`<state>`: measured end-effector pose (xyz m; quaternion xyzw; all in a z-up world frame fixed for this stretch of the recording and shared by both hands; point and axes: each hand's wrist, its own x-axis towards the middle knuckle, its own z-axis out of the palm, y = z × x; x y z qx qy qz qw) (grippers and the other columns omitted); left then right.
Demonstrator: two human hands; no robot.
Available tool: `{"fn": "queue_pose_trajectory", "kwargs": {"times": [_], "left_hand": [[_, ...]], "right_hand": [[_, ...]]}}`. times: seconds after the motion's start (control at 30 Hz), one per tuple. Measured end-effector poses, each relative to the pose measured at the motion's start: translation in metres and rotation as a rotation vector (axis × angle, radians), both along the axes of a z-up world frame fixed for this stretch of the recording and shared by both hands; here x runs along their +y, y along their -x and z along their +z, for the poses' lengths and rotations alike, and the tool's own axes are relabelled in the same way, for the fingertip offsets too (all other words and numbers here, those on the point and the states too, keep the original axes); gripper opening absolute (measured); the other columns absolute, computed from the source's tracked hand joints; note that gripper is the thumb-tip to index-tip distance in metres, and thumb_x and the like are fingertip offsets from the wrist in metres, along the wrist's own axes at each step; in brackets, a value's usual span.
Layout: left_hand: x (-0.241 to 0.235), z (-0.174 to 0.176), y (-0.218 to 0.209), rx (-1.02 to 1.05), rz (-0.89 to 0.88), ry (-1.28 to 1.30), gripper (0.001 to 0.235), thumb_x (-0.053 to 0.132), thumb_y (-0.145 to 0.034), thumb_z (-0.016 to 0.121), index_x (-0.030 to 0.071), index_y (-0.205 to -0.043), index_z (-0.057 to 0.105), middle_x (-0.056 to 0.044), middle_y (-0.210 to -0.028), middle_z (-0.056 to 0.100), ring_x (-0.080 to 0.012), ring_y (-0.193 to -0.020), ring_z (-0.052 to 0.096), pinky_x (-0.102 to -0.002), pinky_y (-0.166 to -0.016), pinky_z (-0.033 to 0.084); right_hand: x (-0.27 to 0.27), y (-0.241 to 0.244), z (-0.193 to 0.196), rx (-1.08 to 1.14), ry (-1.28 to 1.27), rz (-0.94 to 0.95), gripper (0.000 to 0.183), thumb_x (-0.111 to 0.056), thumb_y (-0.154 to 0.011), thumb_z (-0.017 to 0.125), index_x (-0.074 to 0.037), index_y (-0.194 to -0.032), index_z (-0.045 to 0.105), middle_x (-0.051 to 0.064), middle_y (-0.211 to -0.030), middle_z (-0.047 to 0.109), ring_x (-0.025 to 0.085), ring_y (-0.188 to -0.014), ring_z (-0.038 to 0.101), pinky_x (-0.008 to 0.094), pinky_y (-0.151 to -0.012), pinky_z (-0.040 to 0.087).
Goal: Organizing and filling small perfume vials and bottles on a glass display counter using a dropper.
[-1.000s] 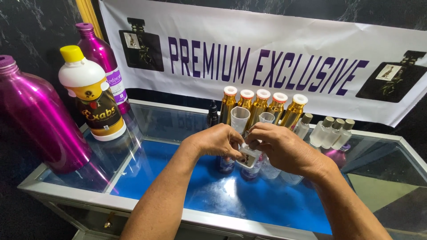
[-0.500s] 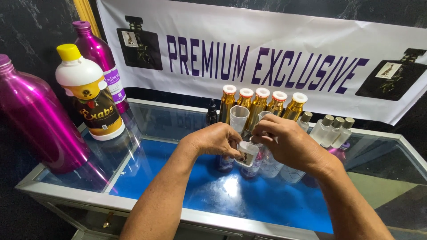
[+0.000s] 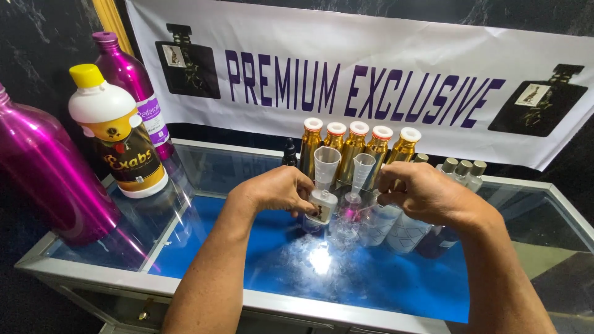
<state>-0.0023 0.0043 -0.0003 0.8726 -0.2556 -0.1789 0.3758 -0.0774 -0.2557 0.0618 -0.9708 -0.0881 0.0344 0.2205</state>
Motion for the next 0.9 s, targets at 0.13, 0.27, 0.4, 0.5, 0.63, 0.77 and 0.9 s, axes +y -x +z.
{"fn": "queue_pose_trajectory", "kwargs": {"times": [0.13, 0.27, 0.4, 0.5, 0.63, 0.77, 0.9], "left_hand": [[0.005, 0.0, -0.001, 0.008, 0.017, -0.014, 0.026, 0.012, -0.076, 0.088, 0.006, -0.101, 0.081, -0.011, -0.076, 0.078, -0.0182, -0.06, 0.073, -0.029, -0.062, 0.06], [0.009, 0.001, -0.004, 0.014, 0.05, -0.02, 0.023, 0.011, -0.077, 0.087, 0.004, -0.099, 0.08, -0.012, -0.076, 0.078, -0.0191, -0.061, 0.073, -0.03, -0.062, 0.06], [0.013, 0.002, -0.005, 0.028, 0.112, -0.021, 0.024, 0.009, -0.076, 0.088, 0.003, -0.098, 0.08, -0.012, -0.079, 0.078, -0.0178, -0.059, 0.072, -0.028, -0.061, 0.06], [0.016, 0.004, -0.005, 0.027, 0.135, -0.035, 0.024, 0.009, -0.077, 0.087, 0.003, -0.098, 0.081, -0.013, -0.08, 0.077, -0.0185, -0.061, 0.072, -0.028, -0.062, 0.06], [0.019, 0.005, -0.005, 0.023, 0.139, -0.047, 0.027, 0.011, -0.077, 0.088, 0.001, -0.101, 0.08, -0.014, -0.082, 0.077, -0.0196, -0.062, 0.072, -0.029, -0.062, 0.06], [0.022, 0.004, -0.008, 0.012, 0.155, -0.059, 0.028, 0.013, -0.077, 0.089, 0.003, -0.102, 0.081, -0.013, -0.082, 0.078, -0.0189, -0.063, 0.073, -0.029, -0.064, 0.06], [0.026, 0.007, -0.007, -0.013, 0.184, -0.076, 0.026, 0.013, -0.077, 0.088, 0.002, -0.099, 0.081, -0.013, -0.079, 0.077, -0.0187, -0.062, 0.072, -0.029, -0.063, 0.058]], "right_hand": [[-0.013, -0.011, -0.012, 0.079, 0.044, -0.059, 0.022, 0.0, -0.09, 0.071, -0.011, -0.109, 0.077, 0.011, -0.099, 0.078, 0.028, -0.092, 0.078, 0.039, -0.081, 0.063], [-0.036, -0.042, -0.044, 0.091, 0.109, -0.027, 0.027, 0.0, -0.088, 0.074, -0.011, -0.112, 0.075, 0.012, -0.102, 0.079, 0.03, -0.094, 0.078, 0.042, -0.082, 0.063], [-0.044, -0.058, -0.061, 0.103, 0.196, 0.029, 0.024, -0.012, -0.085, 0.08, -0.012, -0.109, 0.076, 0.011, -0.098, 0.079, 0.031, -0.097, 0.077, 0.042, -0.087, 0.061], [-0.032, -0.054, -0.059, 0.11, 0.277, 0.07, 0.029, -0.017, -0.082, 0.083, -0.012, -0.109, 0.075, 0.012, -0.1, 0.08, 0.032, -0.103, 0.077, 0.044, -0.089, 0.061], [-0.027, -0.056, -0.063, 0.118, 0.334, 0.076, 0.029, -0.023, -0.08, 0.085, -0.015, -0.106, 0.077, 0.008, -0.098, 0.081, 0.028, -0.101, 0.078, 0.038, -0.09, 0.061], [-0.023, -0.059, -0.069, 0.121, 0.352, 0.124, 0.027, -0.02, -0.077, 0.084, -0.016, -0.103, 0.077, 0.009, -0.094, 0.081, 0.028, -0.099, 0.078, 0.039, -0.088, 0.061], [-0.017, -0.047, -0.06, 0.151, 0.362, 0.147, 0.024, -0.016, -0.08, 0.078, -0.015, -0.104, 0.079, 0.011, -0.095, 0.081, 0.029, -0.099, 0.078, 0.039, -0.086, 0.061]]}}
